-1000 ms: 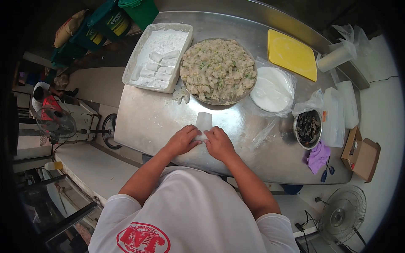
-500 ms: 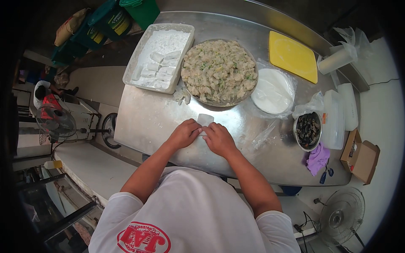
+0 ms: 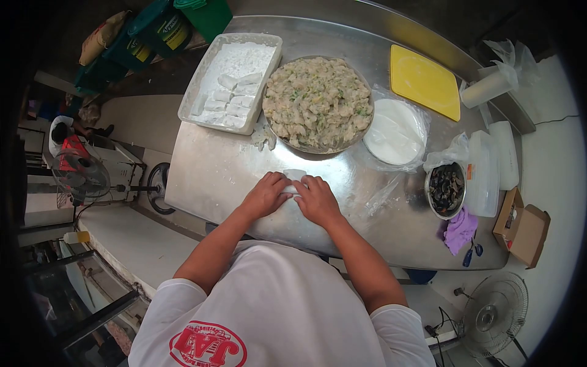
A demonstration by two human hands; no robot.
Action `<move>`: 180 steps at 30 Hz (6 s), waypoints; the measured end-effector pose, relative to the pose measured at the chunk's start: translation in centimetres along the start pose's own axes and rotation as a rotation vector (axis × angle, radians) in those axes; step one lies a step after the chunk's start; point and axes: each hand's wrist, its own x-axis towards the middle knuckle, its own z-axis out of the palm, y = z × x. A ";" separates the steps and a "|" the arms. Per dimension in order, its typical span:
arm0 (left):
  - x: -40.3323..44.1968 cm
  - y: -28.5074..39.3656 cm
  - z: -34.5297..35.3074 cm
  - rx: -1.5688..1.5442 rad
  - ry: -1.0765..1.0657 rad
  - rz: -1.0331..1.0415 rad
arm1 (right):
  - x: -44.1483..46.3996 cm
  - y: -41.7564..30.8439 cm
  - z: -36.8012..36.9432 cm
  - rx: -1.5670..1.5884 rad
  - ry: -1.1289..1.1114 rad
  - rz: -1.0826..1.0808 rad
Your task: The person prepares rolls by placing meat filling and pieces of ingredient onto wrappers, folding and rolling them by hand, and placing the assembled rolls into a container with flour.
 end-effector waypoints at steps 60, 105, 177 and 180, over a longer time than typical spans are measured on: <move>17.3 -10.4 -25.7 -0.048 0.067 -0.350 | -6.8 -1.8 -8.1 0.432 -0.031 0.445; 30.6 9.5 12.3 -0.166 -0.145 0.108 | -20.6 -2.0 -8.9 0.348 0.442 0.714; -1.8 5.5 3.1 0.007 -0.030 -0.135 | 9.5 5.3 -11.5 -0.494 -0.313 0.237; -2.1 5.1 3.4 -0.010 0.014 -0.090 | 9.1 6.4 -10.2 -0.384 -0.112 0.182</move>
